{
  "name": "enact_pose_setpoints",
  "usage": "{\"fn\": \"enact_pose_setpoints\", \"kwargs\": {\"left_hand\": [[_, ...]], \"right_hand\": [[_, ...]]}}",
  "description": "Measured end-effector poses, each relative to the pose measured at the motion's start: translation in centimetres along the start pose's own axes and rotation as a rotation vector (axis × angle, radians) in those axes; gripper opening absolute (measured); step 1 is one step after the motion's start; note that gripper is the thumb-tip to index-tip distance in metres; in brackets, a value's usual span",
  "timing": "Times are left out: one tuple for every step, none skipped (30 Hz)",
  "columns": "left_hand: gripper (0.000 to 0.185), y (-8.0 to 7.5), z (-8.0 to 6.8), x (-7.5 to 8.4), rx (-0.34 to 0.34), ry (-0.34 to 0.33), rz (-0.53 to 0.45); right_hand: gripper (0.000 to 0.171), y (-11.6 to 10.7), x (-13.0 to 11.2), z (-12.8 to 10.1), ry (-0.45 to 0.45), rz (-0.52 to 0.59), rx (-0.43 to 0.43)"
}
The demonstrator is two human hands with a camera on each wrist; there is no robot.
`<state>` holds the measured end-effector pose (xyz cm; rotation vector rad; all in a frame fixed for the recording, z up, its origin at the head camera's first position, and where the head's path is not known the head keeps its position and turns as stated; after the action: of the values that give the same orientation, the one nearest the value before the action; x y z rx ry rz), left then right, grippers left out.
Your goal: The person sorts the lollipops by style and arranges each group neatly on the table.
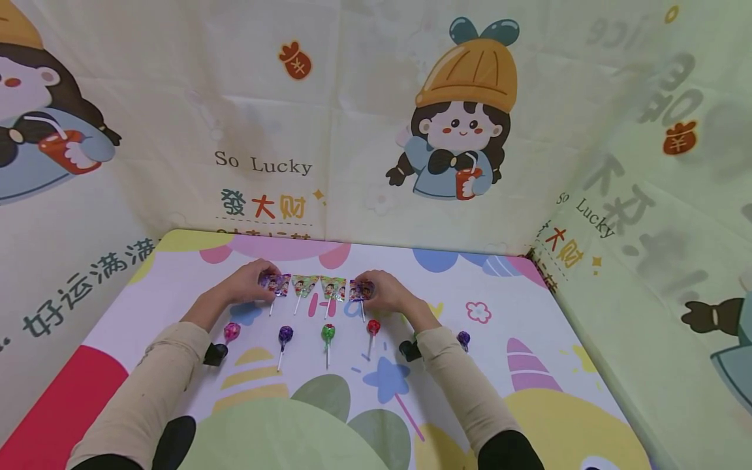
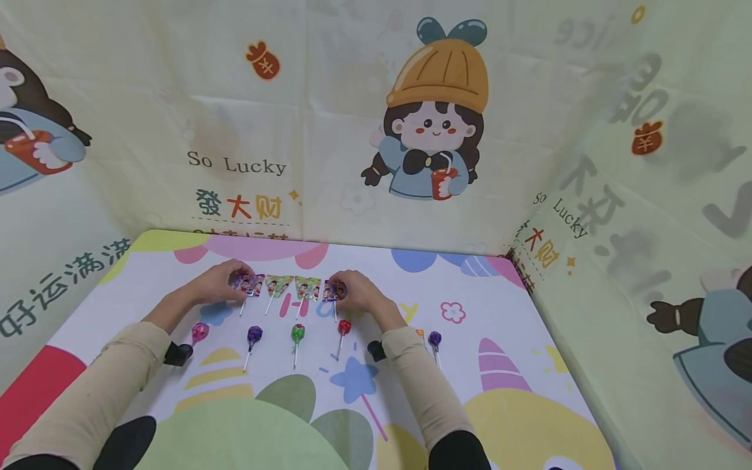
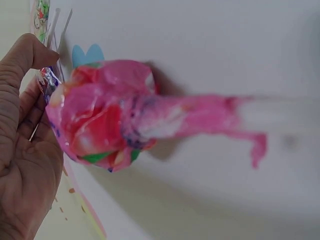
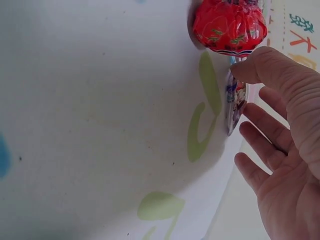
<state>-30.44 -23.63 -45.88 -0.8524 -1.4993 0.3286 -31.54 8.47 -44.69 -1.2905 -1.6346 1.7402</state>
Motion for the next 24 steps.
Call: {"fn": "enact_pose_setpoints", "kwargs": {"left_hand": [[0.055, 0.0, 0.0, 0.0, 0.001, 0.002, 0.001], [0.055, 0.1, 0.0, -0.1, 0.001, 0.004, 0.002], [0.054, 0.1, 0.0, -0.1, 0.001, 0.005, 0.002], [0.055, 0.1, 0.0, -0.1, 0.000, 0.005, 0.001], [0.055, 0.1, 0.0, 0.0, 0.000, 0.006, 0.001], [0.055, 0.1, 0.0, 0.0, 0.000, 0.004, 0.000], [0.055, 0.1, 0.0, 0.0, 0.000, 0.004, 0.000], [0.056, 0.1, -0.1, 0.1, 0.000, 0.002, -0.001], [0.056, 0.1, -0.1, 0.1, 0.000, 0.002, -0.001], [0.056, 0.1, -0.1, 0.1, 0.002, 0.002, 0.001], [0.056, 0.1, -0.1, 0.0, 0.004, 0.000, 0.002], [0.056, 0.1, -0.1, 0.0, 0.005, -0.001, 0.003], [0.055, 0.1, -0.1, -0.1, 0.007, -0.002, 0.002], [0.055, 0.1, -0.1, -0.1, 0.007, -0.001, 0.002], [0.055, 0.1, 0.0, -0.1, 0.007, 0.000, 0.002], [0.055, 0.1, 0.0, -0.1, 0.008, -0.003, 0.000], [0.055, 0.1, 0.0, -0.1, 0.007, -0.004, -0.002], [0.056, 0.1, 0.0, -0.1, 0.006, -0.003, -0.002], [0.056, 0.1, 0.0, -0.1, 0.005, -0.002, -0.005], [0.056, 0.0, 0.0, 0.0, 0.005, 0.000, -0.005], [0.056, 0.0, 0.1, 0.0, 0.006, -0.003, -0.006], [0.056, 0.0, 0.1, -0.1, 0.006, -0.003, -0.005], [0.056, 0.0, 0.1, 0.0, 0.004, -0.001, -0.005], [0.056, 0.0, 0.1, 0.0, 0.003, -0.001, -0.006]], "right_hand": [[0.057, 0.0, 0.0, -0.1, -0.001, -0.002, 0.003], [0.057, 0.0, 0.0, -0.1, -0.002, -0.002, 0.007], [0.058, -0.1, 0.0, -0.2, -0.005, -0.005, 0.011], [0.058, -0.1, 0.0, -0.2, -0.008, -0.010, 0.016], [0.059, -0.3, -0.1, -0.3, -0.011, -0.014, 0.022], [0.059, -0.4, -0.1, -0.4, -0.013, -0.016, 0.028], [0.059, -0.5, -0.1, -0.5, -0.012, -0.017, 0.031], [0.060, -0.6, -0.1, -0.7, -0.014, -0.016, 0.036], [0.060, -0.7, -0.1, -0.8, -0.018, -0.022, 0.042], [0.060, -0.8, -0.1, -1.0, -0.024, -0.025, 0.049], [0.060, -0.9, -0.1, -1.2, -0.030, -0.026, 0.056], [0.060, -0.9, -0.2, -1.3, -0.039, -0.022, 0.063], [0.060, -1.0, -0.2, -1.5, -0.047, -0.023, 0.070], [0.060, -1.0, -0.2, -1.8, -0.054, -0.021, 0.076], [0.060, -1.1, -0.2, -1.9, -0.058, -0.020, 0.081], [0.060, -1.1, -0.3, -2.2, -0.059, -0.010, 0.083], [0.060, -1.2, -0.3, -2.4, -0.056, 0.000, 0.084], [0.060, -1.2, -0.3, -2.6, -0.053, 0.008, 0.084], [0.060, -1.2, -0.3, -2.8, -0.050, 0.015, 0.086], [0.060, -1.3, -0.3, -3.0, -0.047, 0.023, 0.089], [0.060, -1.3, -0.3, -3.3, -0.048, 0.027, 0.093], [0.060, -1.4, -0.2, -3.5, -0.049, 0.028, 0.099], [0.059, -1.4, -0.2, -3.7, -0.052, 0.034, 0.106], [0.059, -1.4, -0.2, -4.0, -0.056, 0.042, 0.114]]}}
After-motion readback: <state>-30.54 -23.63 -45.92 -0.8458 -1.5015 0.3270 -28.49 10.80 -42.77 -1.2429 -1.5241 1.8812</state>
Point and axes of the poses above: each hand's wrist, its own z-axis towards the middle knuckle, its own y-axis out of the palm, x = y × z, the point moved 3 cm from there along z, towards the middle knuckle, and after that the axes turned 9 degrees about -z, right-handed, at the moved point
